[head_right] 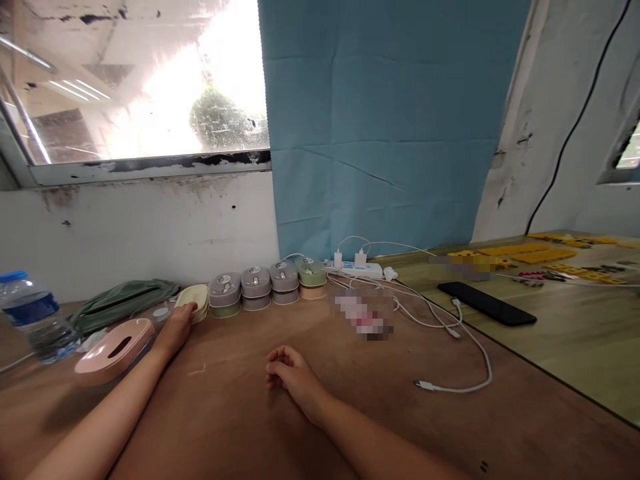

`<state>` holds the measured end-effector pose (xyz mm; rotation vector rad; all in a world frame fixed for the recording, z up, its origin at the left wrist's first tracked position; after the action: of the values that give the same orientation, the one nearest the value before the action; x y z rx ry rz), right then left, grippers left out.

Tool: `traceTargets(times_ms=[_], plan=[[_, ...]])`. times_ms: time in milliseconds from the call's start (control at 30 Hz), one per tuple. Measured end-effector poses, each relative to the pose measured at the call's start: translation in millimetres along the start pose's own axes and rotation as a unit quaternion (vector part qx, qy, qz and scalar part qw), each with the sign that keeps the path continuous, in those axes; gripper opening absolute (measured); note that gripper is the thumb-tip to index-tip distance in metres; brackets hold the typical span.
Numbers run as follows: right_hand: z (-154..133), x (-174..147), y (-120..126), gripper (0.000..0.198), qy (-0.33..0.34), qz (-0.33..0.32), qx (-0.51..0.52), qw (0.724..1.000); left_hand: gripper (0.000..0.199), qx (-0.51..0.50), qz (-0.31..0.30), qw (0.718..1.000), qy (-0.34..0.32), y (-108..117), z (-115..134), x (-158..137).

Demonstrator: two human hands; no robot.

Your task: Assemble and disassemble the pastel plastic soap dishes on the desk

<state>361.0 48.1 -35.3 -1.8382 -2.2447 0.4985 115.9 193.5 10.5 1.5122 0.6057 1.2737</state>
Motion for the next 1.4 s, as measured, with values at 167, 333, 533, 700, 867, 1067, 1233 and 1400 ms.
traceTargets(times_ms=[167, 333, 533, 700, 867, 1067, 1233, 1400], plan=[[0.5, 0.9, 0.5, 0.014, 0.002, 0.002, 0.002, 1.0, 0.033, -0.008, 0.022, 1.0, -0.007, 0.7, -4.4, -2.6], [0.9, 1.3, 0.4, 0.014, 0.001, 0.0, 0.0, 1.0, 0.033, -0.009, 0.06, 0.998, 0.004, 5.7, -5.5, -4.8], [1.3, 2.6, 0.7, 0.014, 0.006, 0.0, 0.008, 1.0, 0.045, -0.05, 0.182, 0.982, 0.019, 46.0, 33.9, -0.8], [3.7, 5.1, 2.4, 0.015, 0.008, 0.006, 0.013, 1.0, 0.068, -0.131, 0.174, 0.973, 0.074, 50.7, 61.4, 21.6], [4.4, 5.4, 3.0, 0.015, 0.011, 0.005, 0.009, 1.0, 0.076, -0.184, 0.124, 0.961, 0.165, 26.3, 51.4, 39.3], [2.6, 3.9, 2.6, 0.014, 0.014, 0.005, 0.003, 1.0, 0.07, -0.229, 0.153, 0.942, 0.19, 17.6, 41.9, 40.1], [3.3, 4.8, 3.1, 0.015, 0.017, 0.004, 0.005, 1.0, 0.08, -0.253, 0.229, 0.923, 0.177, 35.4, 38.9, 29.2], [3.1, 4.9, 3.6, 0.015, 0.02, 0.005, 0.004, 1.0, 0.083, -0.4, 0.295, 0.852, 0.165, 58.2, 41.7, -15.3]])
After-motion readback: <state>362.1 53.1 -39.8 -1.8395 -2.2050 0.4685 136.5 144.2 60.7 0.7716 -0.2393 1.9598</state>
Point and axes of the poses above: each hand's wrist, its own x-axis towards the middle knuckle, its own y-axis out of the back of the hand, z = x × y, the point moved 10 cm from there along x, towards the middle knuckle, and after that the axes turned 4 degrees about -z, right-handed, at the moved point
